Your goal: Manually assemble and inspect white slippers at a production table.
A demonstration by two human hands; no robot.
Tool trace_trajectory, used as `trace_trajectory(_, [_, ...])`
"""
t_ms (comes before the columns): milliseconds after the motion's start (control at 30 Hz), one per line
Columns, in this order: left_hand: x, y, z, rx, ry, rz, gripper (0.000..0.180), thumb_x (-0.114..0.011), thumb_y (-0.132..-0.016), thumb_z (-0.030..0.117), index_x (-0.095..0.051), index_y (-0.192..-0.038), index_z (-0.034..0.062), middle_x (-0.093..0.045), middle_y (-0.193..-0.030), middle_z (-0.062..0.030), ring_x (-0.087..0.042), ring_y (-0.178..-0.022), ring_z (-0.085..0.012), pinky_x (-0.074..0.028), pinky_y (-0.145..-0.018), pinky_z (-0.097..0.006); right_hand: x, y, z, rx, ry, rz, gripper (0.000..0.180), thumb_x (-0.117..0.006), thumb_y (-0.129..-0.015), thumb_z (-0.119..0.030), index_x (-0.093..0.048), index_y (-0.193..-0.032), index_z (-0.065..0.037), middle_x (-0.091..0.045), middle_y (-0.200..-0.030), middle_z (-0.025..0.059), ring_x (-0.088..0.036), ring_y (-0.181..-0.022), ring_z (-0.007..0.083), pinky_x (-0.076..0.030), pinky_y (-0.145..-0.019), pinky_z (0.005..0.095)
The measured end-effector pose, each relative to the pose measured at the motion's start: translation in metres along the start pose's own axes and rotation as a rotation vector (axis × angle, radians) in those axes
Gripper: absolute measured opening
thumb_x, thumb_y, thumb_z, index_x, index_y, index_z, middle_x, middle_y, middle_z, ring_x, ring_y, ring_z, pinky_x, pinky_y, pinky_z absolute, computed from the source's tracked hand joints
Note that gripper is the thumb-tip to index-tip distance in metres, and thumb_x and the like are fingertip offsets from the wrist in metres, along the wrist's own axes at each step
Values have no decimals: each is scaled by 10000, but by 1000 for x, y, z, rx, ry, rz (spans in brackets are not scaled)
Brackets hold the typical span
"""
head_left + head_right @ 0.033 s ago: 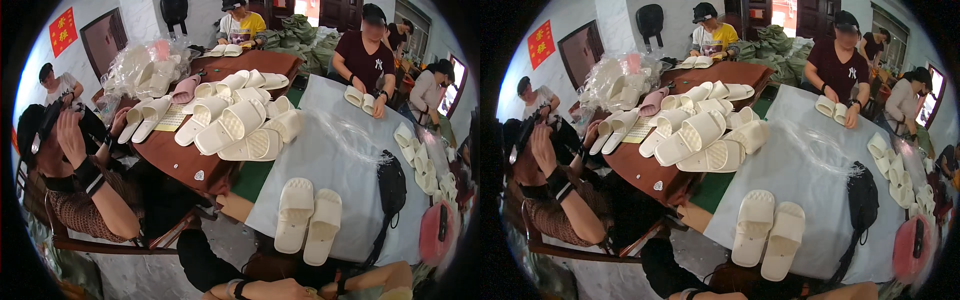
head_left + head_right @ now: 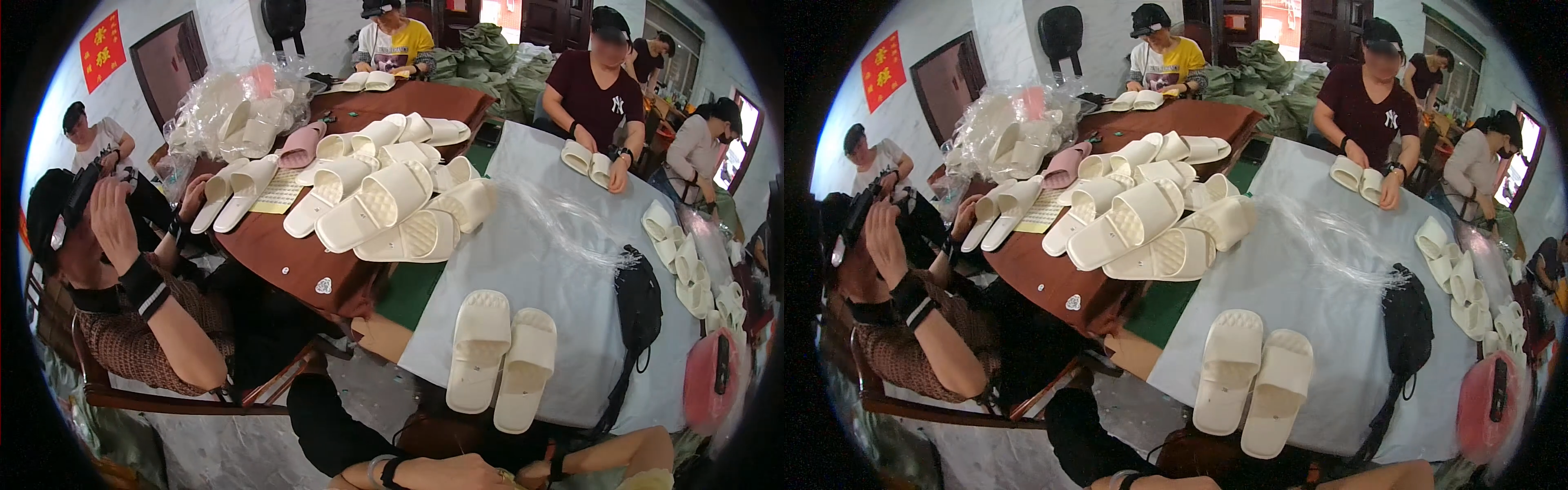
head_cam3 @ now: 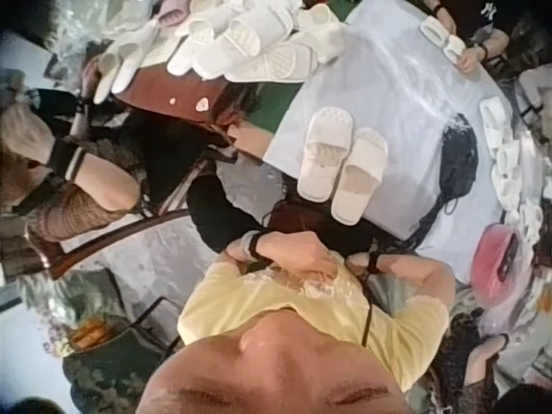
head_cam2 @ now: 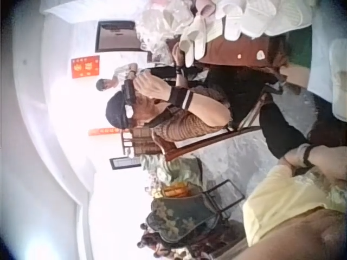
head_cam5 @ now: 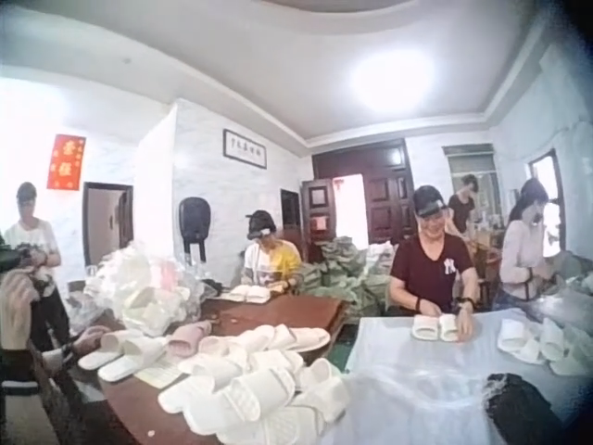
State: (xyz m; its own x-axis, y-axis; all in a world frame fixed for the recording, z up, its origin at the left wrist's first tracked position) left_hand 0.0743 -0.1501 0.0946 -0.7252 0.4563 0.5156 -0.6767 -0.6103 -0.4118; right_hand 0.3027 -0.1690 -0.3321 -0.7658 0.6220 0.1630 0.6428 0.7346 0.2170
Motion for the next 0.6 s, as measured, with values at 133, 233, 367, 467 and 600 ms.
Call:
trace_trajectory(133, [18, -3, 1, 11, 52, 30, 156, -541, -824, 208, -563, -913, 82, -559, -713, -84, -563, -616, -260, -435, -485, -339, 115, -24, -137, -247, -198, 91, 283, -486, -827, -145, -523, -1087, -40, -615, -890, 117, -579, -792, 192, -455, -674, 311])
trace_trajectory(233, [21, 4, -14, 84, 20, 3, 305, -547, -819, 259, -560, -1087, 114, -593, -788, -113, -581, -684, -282, -461, -541, -357, 278, 19, -291, -430, -256, 534, 230, -472, -855, -92, -485, -1082, -55, -587, -918, 60, -525, -684, 128, -439, -632, 247])
trace_trajectory(367, [28, 5, -32, 260, 143, -34, 226, -522, -866, 259, -556, -948, 52, -576, -761, -88, -584, -697, -272, -468, -581, -348, 358, 65, -348, -85, -468, 1077, 177, -397, -911, -69, -466, -1068, -23, -585, -971, 69, -497, -684, 82, -430, -623, 222])
trace_trajectory(467, [45, 6, -43, 281, 139, 27, 189, -553, -846, 241, -578, -946, 82, -589, -779, -80, -582, -685, -268, -459, -549, -341, 366, 60, -348, -113, -495, 1101, 182, -425, -907, -90, -471, -1073, -31, -583, -966, 65, -522, -734, 94, -442, -658, 228])
trace_trajectory(600, [83, 21, -66, 469, -64, 6, 203, -545, -855, 283, -594, -899, 91, -598, -722, -110, -583, -664, -300, -450, -552, -352, 304, -15, -353, -204, 205, 443, 256, -408, -906, -223, -503, -1051, -35, -580, -972, 107, -565, -880, 220, -456, -770, 308])
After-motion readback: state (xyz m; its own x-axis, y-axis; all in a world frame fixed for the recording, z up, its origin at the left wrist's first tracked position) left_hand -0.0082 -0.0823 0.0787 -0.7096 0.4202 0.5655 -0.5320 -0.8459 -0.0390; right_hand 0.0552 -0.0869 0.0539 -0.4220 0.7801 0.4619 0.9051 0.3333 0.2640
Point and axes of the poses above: each hand's wrist, its own y-axis away from the middle knuckle, its own x-axis out of the back of the hand, z = x × y, the point moved 10 cm from there along -y, towards the middle knuckle
